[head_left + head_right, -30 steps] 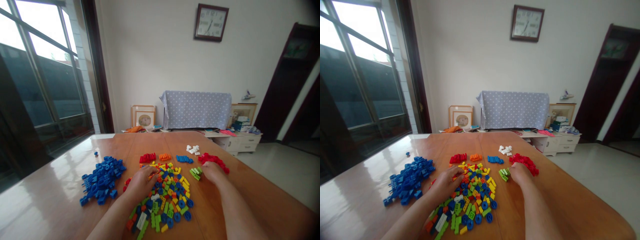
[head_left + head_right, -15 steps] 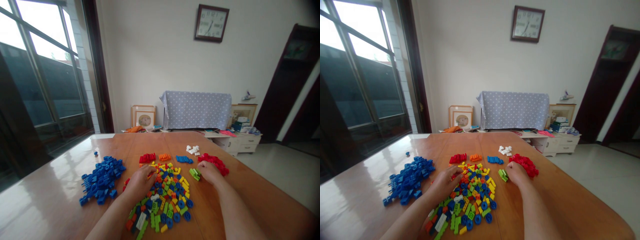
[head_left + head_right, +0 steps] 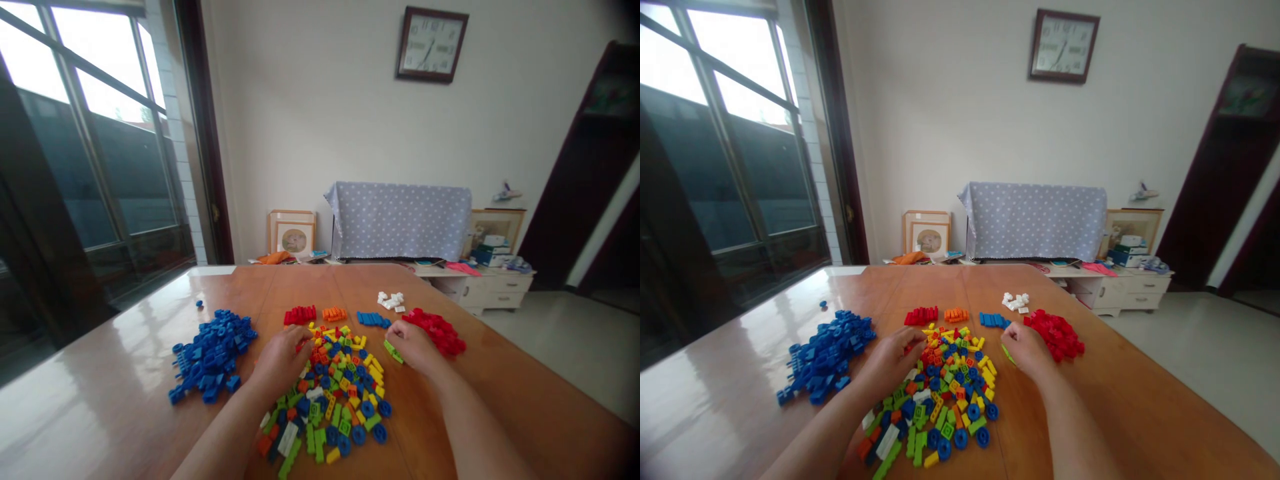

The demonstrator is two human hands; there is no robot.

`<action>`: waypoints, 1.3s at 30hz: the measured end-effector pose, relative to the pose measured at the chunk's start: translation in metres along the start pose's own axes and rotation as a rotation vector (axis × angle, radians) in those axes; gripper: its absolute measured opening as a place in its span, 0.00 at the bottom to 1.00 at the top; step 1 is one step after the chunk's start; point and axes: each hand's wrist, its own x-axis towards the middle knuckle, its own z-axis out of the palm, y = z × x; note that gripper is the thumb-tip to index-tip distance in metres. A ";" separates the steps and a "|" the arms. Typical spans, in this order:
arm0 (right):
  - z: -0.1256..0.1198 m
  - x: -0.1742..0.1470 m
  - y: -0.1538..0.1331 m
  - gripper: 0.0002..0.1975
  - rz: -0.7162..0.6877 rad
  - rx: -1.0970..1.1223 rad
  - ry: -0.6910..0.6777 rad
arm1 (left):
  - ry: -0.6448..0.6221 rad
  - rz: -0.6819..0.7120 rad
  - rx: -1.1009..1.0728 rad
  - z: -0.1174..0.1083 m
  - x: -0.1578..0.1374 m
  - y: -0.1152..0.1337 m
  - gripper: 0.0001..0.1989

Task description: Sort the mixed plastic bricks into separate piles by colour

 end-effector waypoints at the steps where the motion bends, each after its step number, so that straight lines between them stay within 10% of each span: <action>1: 0.004 -0.002 -0.006 0.10 -0.035 0.016 -0.020 | 0.008 -0.015 0.009 -0.002 0.000 -0.001 0.10; 20: 0.041 -0.016 -0.059 0.21 -0.427 -0.320 -0.143 | -0.037 -0.010 0.133 0.017 -0.002 -0.018 0.13; 32: 0.035 -0.023 -0.069 0.07 -0.452 -0.205 -0.171 | -0.100 -0.026 0.189 0.010 -0.003 -0.013 0.09; 39: 0.032 -0.037 -0.083 0.04 -0.454 -0.100 -0.241 | -0.212 0.125 0.039 0.002 -0.012 0.010 0.27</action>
